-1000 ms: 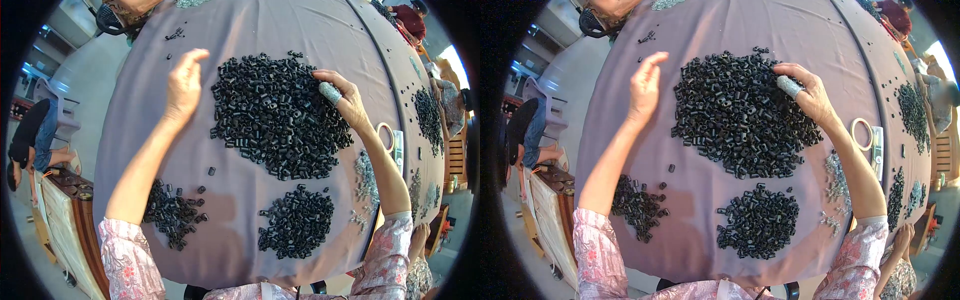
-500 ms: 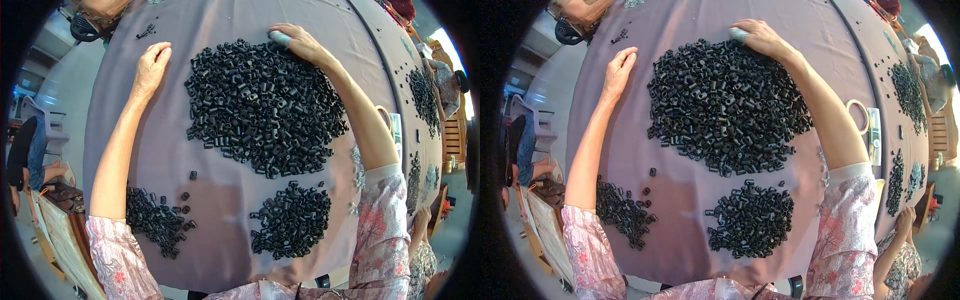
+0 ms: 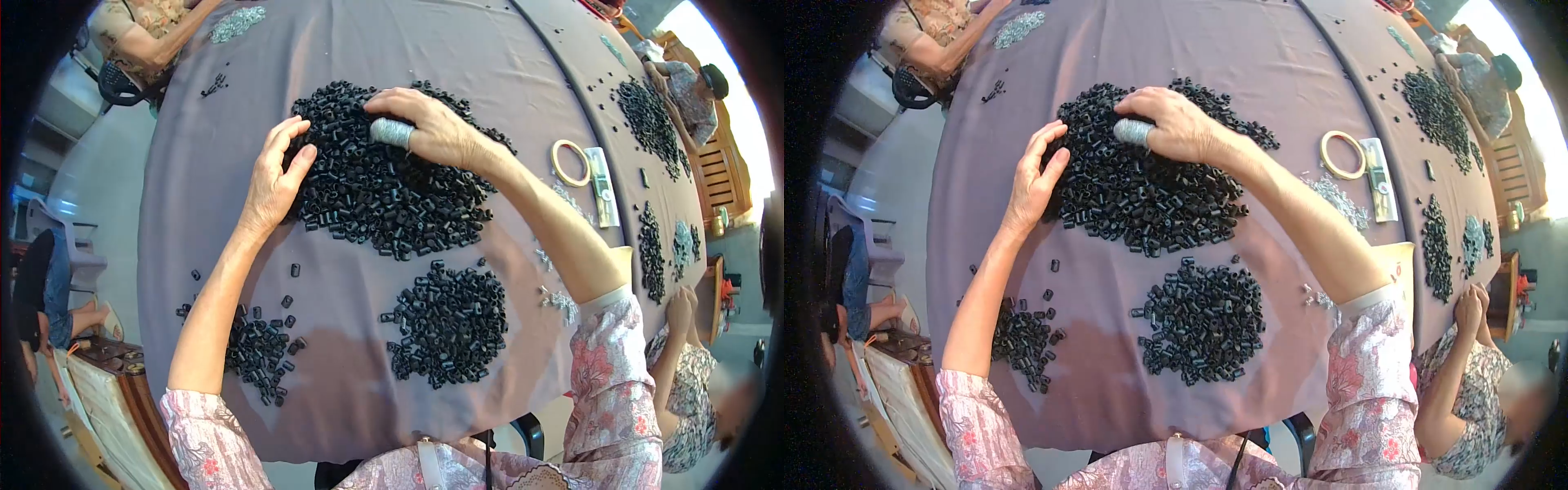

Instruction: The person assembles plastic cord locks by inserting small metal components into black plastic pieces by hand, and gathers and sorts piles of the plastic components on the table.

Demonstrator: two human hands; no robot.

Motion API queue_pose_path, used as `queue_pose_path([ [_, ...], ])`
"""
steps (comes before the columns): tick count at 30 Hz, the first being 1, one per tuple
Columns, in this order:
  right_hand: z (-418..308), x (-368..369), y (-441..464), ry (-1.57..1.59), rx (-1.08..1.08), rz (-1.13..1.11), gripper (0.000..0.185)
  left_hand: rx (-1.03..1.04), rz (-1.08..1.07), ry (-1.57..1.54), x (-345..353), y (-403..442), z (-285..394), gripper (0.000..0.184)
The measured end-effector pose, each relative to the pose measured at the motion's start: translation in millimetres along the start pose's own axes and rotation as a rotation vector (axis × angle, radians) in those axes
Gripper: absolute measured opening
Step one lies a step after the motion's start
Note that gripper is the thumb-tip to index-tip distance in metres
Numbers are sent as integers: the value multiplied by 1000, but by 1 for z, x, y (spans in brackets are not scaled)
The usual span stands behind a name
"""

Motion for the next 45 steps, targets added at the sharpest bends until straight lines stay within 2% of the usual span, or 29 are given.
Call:
queue_pose_path([
  [4,-36,-8,-39,50,47,107,43,2,-36,-17,-1,-20,22,37],
  [6,-34,-10,-59,31,87,231,40,5,-37,6,-1,-28,30,38],
  [10,11,-19,-100,48,444,461,42,-16,-6,17,-5,-43,36,39],
  [13,47,-17,-117,-44,600,440,45,-48,-14,20,-8,-55,38,41],
  [14,55,-13,-117,-16,623,420,46,-51,-20,17,-7,-58,35,42],
  [17,64,7,-110,-240,616,365,47,-51,-45,21,1,-67,31,44],
  [20,40,13,-93,-82,646,355,54,-23,-43,47,6,-69,37,45],
  [22,26,19,-86,10,636,397,58,-28,-38,55,7,-68,39,45],
  [24,13,22,-77,-73,621,383,60,-21,-20,70,5,-71,44,45],
  [26,-4,20,-68,-74,491,377,60,-4,6,89,3,-76,52,44],
  [30,-34,28,-49,-93,401,352,60,13,86,94,-1,-103,89,39],
  [35,-74,26,-36,8,260,405,56,111,17,129,-2,-171,151,39],
  [38,-80,28,-41,-63,227,399,53,126,-35,63,-1,-221,174,36],
  [44,-165,22,-97,15,123,370,35,31,-4,34,-6,-299,170,31],
  [45,-176,25,-108,-34,23,376,32,27,11,47,-7,-309,167,30],
])
Point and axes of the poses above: each hand's wrist, its own y-axis towards the middle knuckle, its own x-axis out of the palm, z = x × y, the point moved 2 cm from there along y, towards the middle knuckle, and after that the axes turned 4 degrees about -y, right-handed, at the moved point
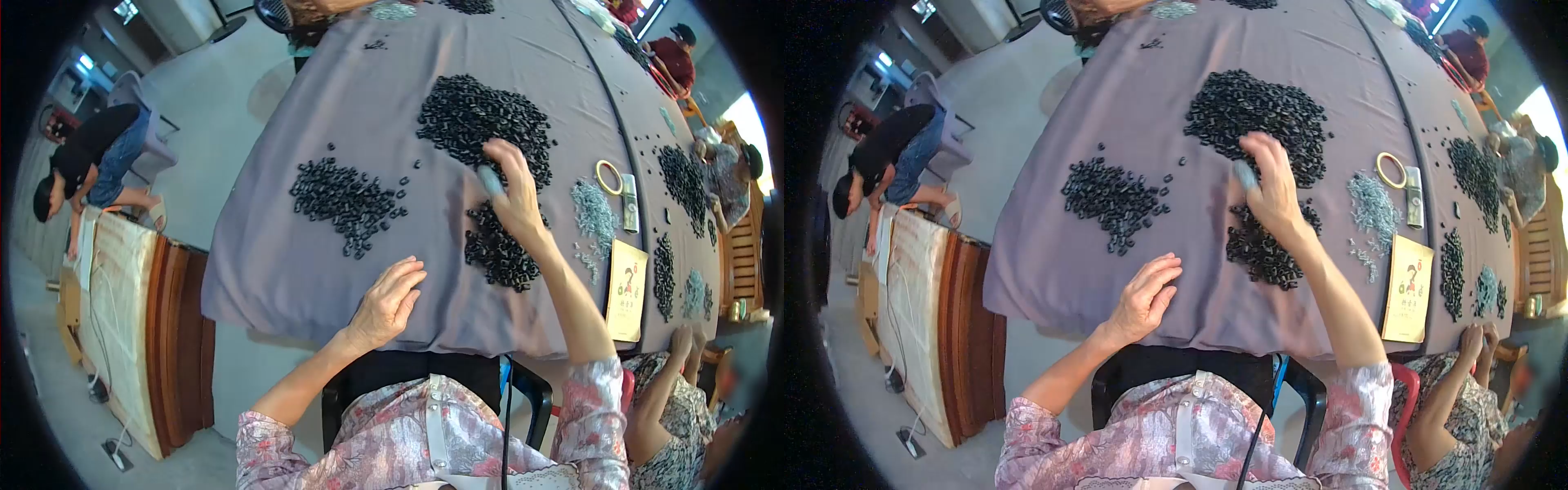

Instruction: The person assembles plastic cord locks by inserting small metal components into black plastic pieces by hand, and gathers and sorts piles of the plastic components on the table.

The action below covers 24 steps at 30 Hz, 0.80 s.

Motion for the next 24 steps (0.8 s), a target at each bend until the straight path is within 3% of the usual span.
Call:
queue_pose_path([
  [9,-106,1,-115,193,25,-349,35,47,15,168,8,-23,-4,28],
  [19,-101,-27,-148,83,135,-184,34,117,-6,263,12,-25,-6,25],
  [24,-79,-38,-165,112,315,-109,34,72,4,170,11,-24,-9,24],
])
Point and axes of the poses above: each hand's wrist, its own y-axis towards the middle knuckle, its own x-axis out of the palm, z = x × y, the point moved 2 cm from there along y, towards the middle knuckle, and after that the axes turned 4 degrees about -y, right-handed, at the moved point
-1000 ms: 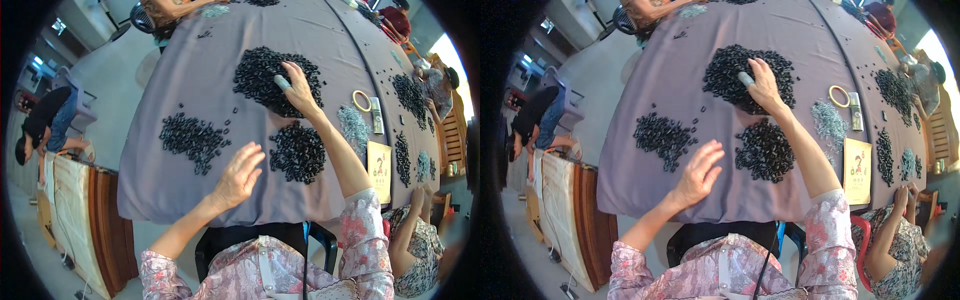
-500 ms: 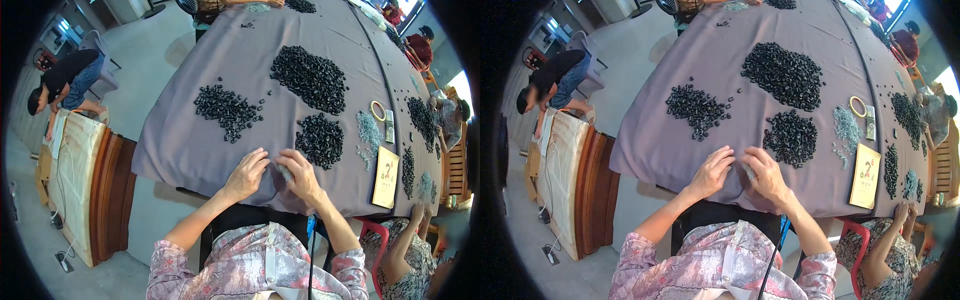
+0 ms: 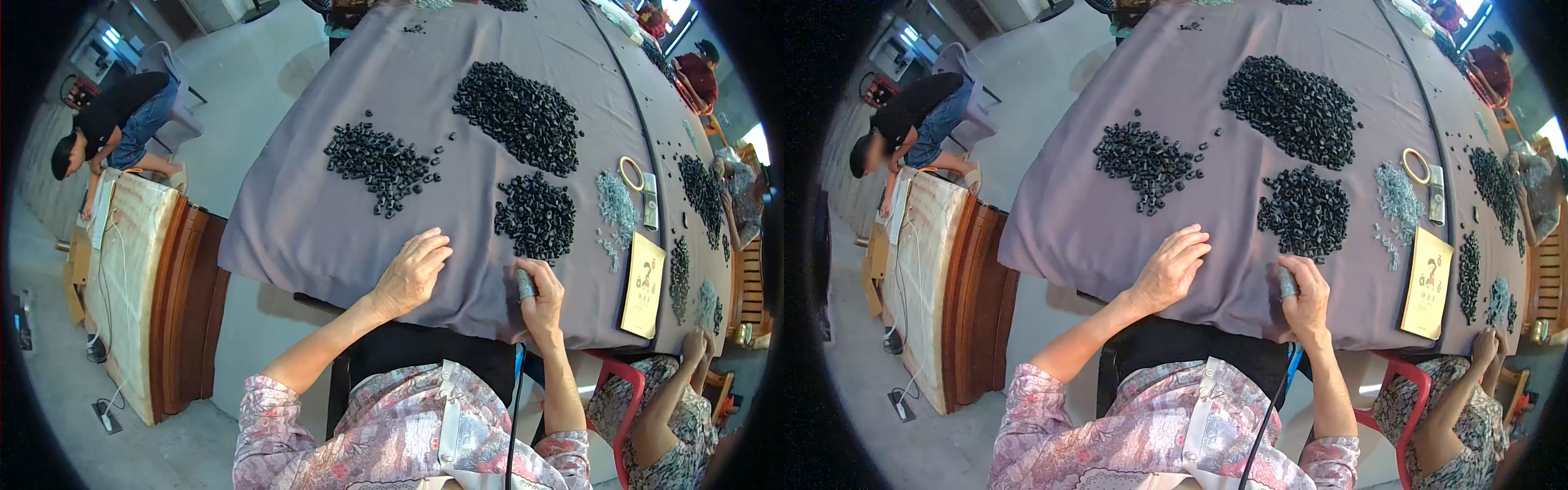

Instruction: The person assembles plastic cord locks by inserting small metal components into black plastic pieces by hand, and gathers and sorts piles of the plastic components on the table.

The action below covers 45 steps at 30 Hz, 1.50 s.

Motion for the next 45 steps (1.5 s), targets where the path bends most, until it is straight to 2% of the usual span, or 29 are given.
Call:
queue_pose_path([
  [4,8,-1,-5,9,56,9,35,-43,64,-13,-20,16,-8,24],
  [6,9,1,-4,23,56,9,35,-41,158,109,-38,34,-19,26],
  [9,10,0,-6,36,68,21,34,-33,151,354,-53,56,-43,39],
  [12,10,-1,-5,43,62,31,32,-124,85,443,-45,57,-71,54],
  [19,14,-1,-6,64,54,38,37,-41,79,585,-33,50,-72,54],
  [24,14,1,-6,65,50,54,36,31,115,394,-18,63,-32,40],
  [30,2,-2,-4,29,55,25,30,179,-33,111,35,67,13,48],
  [35,1,3,-5,5,59,13,32,70,-42,107,44,48,13,46],
  [45,3,4,-6,-11,104,9,33,30,-45,159,43,39,12,40],
])
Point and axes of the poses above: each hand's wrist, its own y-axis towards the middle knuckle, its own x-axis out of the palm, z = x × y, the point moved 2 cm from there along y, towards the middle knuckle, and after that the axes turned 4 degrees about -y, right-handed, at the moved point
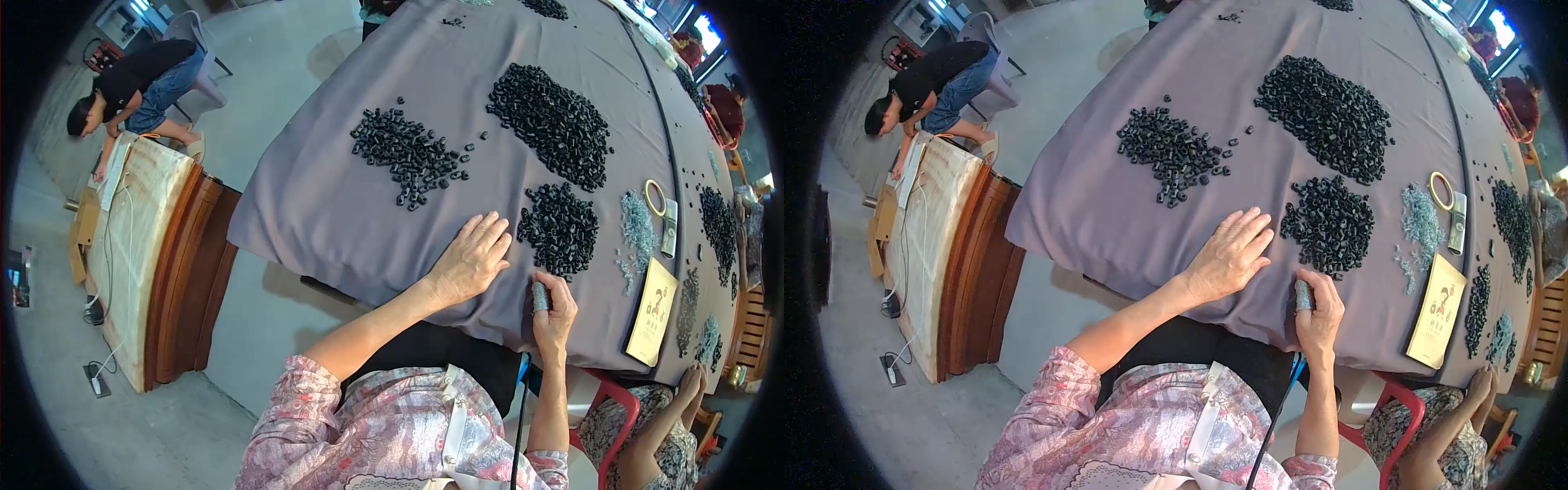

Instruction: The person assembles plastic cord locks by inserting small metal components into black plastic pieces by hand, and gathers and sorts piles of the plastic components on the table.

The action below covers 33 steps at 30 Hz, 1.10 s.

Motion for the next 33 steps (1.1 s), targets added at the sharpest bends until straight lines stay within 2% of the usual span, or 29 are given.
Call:
queue_pose_path([
  [21,2,-5,1,41,-38,28,42,4,-45,40,-2,6,4,40],
  [33,5,-9,5,40,-36,-60,43,21,-94,77,-1,8,6,39],
])
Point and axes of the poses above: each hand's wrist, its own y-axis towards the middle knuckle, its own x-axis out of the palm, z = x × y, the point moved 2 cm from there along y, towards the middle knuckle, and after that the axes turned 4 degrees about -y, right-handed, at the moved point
